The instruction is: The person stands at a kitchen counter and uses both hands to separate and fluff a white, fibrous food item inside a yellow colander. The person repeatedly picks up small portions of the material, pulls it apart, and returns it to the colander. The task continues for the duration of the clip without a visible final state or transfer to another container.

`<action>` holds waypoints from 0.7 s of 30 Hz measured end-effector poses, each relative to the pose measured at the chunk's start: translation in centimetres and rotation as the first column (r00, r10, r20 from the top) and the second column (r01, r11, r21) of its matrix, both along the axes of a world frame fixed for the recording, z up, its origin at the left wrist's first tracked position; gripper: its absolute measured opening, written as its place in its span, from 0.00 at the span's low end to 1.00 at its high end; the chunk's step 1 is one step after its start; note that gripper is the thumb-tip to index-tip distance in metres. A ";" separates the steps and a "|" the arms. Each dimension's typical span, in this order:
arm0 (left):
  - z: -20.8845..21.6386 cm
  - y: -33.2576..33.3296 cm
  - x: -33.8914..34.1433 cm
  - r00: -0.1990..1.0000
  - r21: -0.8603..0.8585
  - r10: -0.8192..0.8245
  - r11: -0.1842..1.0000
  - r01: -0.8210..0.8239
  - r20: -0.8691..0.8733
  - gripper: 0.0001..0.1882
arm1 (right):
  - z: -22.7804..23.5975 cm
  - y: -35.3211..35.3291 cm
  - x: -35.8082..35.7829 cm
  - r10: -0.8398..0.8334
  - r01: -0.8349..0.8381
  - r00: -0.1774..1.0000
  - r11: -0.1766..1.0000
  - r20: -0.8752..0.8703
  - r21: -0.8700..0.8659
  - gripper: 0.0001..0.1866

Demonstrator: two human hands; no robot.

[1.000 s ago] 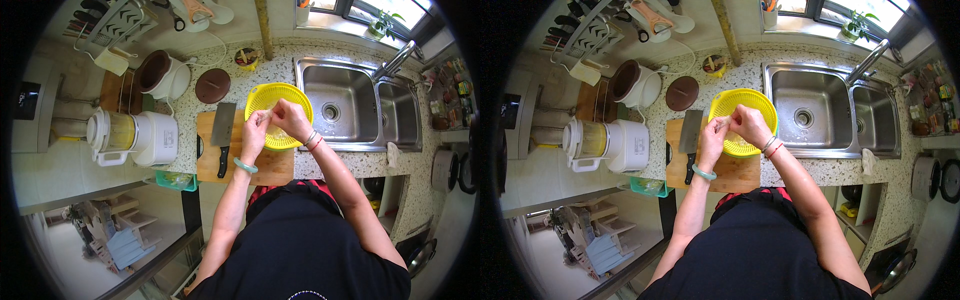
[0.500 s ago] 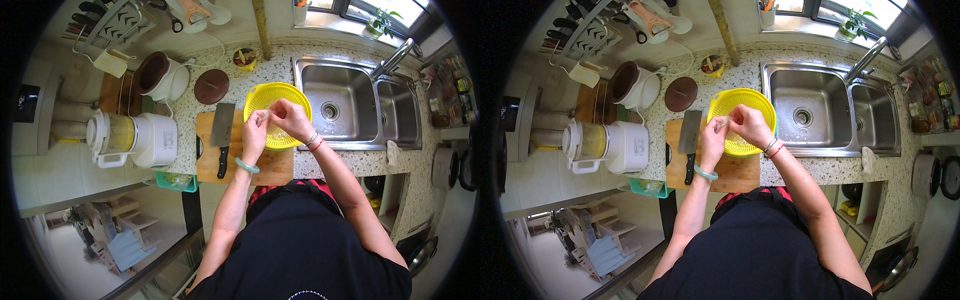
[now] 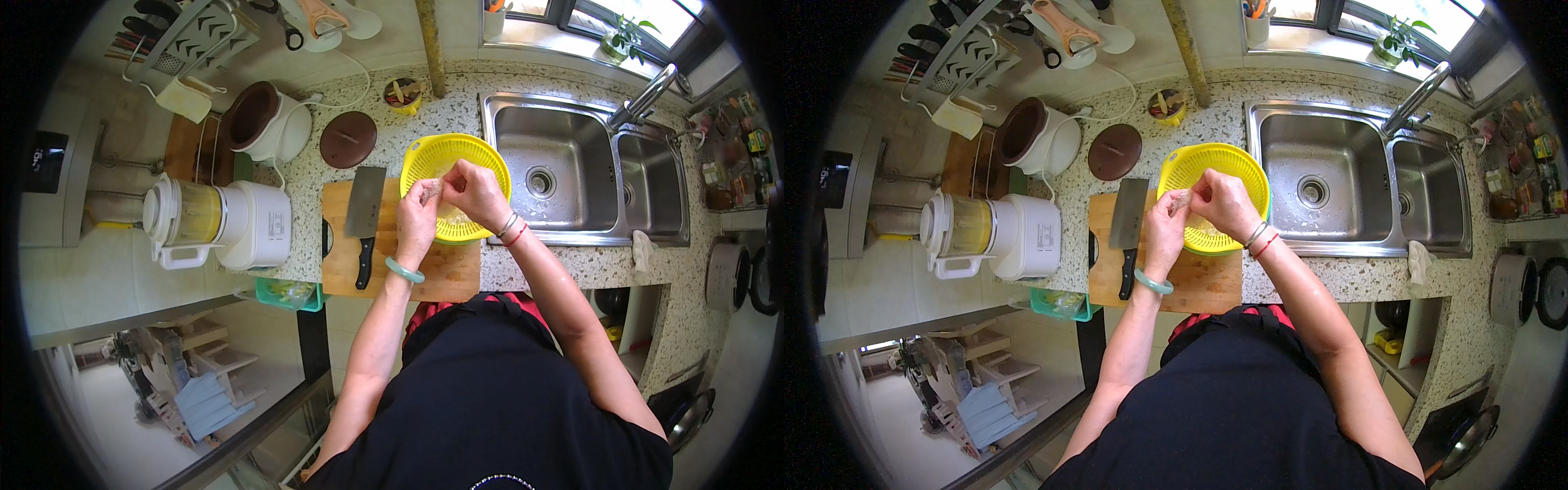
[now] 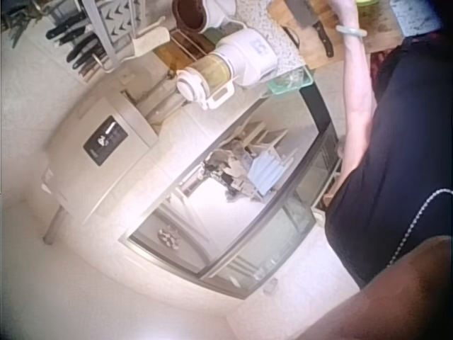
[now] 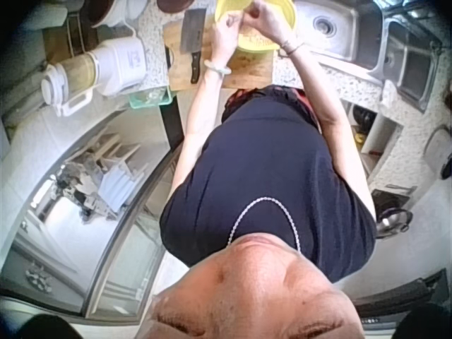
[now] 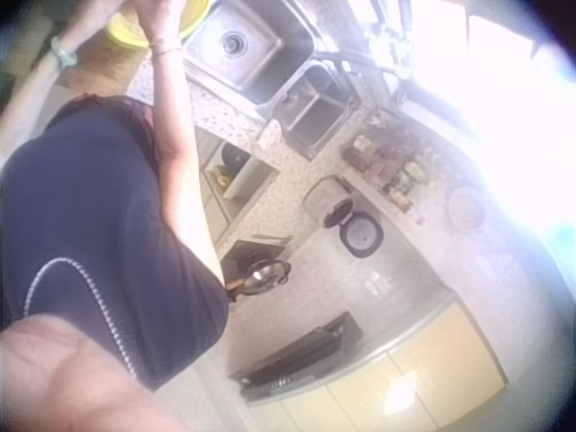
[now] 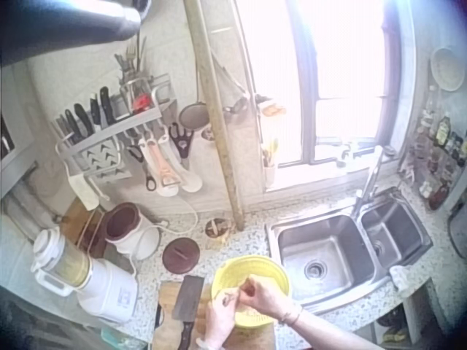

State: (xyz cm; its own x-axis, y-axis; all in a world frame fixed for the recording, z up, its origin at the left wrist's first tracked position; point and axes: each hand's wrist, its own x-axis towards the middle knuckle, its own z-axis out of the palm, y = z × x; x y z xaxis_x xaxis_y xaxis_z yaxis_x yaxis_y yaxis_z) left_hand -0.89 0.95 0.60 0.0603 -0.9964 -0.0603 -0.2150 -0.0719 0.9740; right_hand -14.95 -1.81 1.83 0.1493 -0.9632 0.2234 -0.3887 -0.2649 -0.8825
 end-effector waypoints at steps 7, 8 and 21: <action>-0.2 0.1 0.2 0.998 0.025 -0.025 0.999 0.026 -0.049 0.07 | -0.5 0.2 -0.1 -0.030 0.028 0.999 0.998 0.025 0.061 0.07; -0.3 0.1 0.2 0.998 0.028 -0.027 0.999 0.028 -0.053 0.07 | -0.6 0.2 -0.1 -0.033 0.031 0.999 0.997 0.029 0.077 0.07; -1.4 -0.1 2.2 0.598 0.245 0.100 0.955 0.167 -0.796 0.15 | -3.0 -0.4 -2.4 -0.056 -0.091 0.944 0.904 0.326 0.417 0.18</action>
